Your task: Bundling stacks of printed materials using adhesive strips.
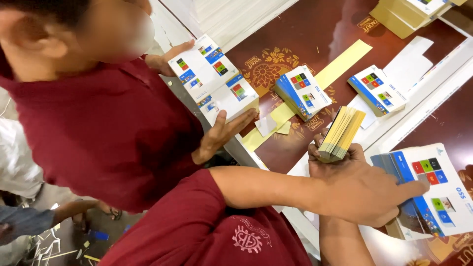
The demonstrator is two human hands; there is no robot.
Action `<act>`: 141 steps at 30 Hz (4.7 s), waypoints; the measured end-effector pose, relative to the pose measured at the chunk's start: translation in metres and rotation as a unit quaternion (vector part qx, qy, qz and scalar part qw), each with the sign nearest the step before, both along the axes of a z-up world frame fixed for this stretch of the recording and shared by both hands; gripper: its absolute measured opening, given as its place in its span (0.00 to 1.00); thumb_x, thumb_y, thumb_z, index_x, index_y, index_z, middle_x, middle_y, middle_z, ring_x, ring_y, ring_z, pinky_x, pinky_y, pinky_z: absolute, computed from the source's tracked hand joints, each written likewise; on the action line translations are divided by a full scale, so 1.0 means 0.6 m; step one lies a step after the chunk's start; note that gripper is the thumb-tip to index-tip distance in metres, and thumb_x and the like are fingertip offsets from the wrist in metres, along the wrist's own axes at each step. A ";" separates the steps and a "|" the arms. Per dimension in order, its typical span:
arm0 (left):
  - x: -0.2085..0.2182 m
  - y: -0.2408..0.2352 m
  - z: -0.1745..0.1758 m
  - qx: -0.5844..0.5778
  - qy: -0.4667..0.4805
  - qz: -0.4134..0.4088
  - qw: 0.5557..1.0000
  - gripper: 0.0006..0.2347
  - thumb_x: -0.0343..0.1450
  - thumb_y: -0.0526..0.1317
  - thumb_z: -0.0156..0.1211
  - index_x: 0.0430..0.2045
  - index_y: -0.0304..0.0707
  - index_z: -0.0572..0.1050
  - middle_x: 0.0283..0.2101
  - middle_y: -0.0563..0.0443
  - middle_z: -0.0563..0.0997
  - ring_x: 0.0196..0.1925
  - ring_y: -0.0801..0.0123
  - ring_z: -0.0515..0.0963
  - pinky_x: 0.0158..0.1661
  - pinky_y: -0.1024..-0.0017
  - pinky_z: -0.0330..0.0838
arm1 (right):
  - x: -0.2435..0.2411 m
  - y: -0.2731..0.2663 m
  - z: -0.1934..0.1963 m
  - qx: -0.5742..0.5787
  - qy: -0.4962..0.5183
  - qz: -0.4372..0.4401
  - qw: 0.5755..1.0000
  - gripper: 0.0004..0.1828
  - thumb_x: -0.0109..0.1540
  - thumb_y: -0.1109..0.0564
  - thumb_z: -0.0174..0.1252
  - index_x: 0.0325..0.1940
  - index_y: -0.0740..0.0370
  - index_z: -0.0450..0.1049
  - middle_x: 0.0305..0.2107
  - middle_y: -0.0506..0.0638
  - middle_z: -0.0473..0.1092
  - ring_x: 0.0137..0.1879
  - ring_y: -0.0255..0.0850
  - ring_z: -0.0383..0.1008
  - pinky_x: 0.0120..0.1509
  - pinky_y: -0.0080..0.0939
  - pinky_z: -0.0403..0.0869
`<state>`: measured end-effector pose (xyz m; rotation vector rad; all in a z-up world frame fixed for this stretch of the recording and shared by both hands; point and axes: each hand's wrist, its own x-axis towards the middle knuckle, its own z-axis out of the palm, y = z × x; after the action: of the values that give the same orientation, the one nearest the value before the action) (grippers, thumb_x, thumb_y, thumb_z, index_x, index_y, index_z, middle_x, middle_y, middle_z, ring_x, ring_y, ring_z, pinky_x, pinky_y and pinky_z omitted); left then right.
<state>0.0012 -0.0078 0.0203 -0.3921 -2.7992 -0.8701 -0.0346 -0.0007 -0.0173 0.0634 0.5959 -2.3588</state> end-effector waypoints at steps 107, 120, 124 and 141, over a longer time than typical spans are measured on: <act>-0.214 -0.549 -0.173 0.713 -0.284 -0.239 0.595 0.17 0.78 0.38 0.60 0.59 0.24 0.73 0.52 0.45 0.82 0.51 0.69 0.81 0.52 0.70 0.79 | -0.156 -0.220 -0.009 0.030 0.189 -0.143 0.971 0.50 0.59 0.55 0.46 0.85 0.74 0.44 0.44 0.56 0.73 0.51 0.43 0.75 0.63 0.41 0.74; -0.195 -0.515 -0.171 0.707 -0.330 -0.239 0.579 0.19 0.77 0.38 0.59 0.61 0.25 0.71 0.53 0.44 0.81 0.52 0.69 0.82 0.54 0.69 0.78 | -0.136 -0.184 -0.015 -0.082 0.174 -0.118 0.974 0.47 0.67 0.52 0.47 0.86 0.71 0.40 0.47 0.61 0.74 0.52 0.47 0.78 0.64 0.46 0.77; -0.198 -0.515 -0.170 0.696 -0.334 -0.244 0.587 0.19 0.77 0.39 0.57 0.61 0.25 0.71 0.53 0.44 0.82 0.53 0.68 0.82 0.55 0.69 0.79 | -0.138 -0.183 -0.015 -0.079 0.176 -0.118 0.974 0.47 0.67 0.53 0.47 0.87 0.71 0.39 0.48 0.61 0.74 0.52 0.46 0.78 0.64 0.46 0.77; -0.212 -0.521 -0.197 0.693 -0.349 -0.273 0.569 0.18 0.79 0.40 0.57 0.62 0.26 0.71 0.51 0.47 0.82 0.50 0.73 0.81 0.52 0.71 0.77 | -0.162 -0.167 -0.043 -0.031 0.181 -0.122 0.975 0.47 0.68 0.50 0.49 0.85 0.75 0.40 0.39 0.54 0.72 0.44 0.40 0.75 0.51 0.36 0.77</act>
<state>-0.1263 -0.3202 -0.0978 -0.6339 -1.2583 -3.3975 -0.1319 -0.1012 -0.0434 -0.3482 0.7204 -2.6492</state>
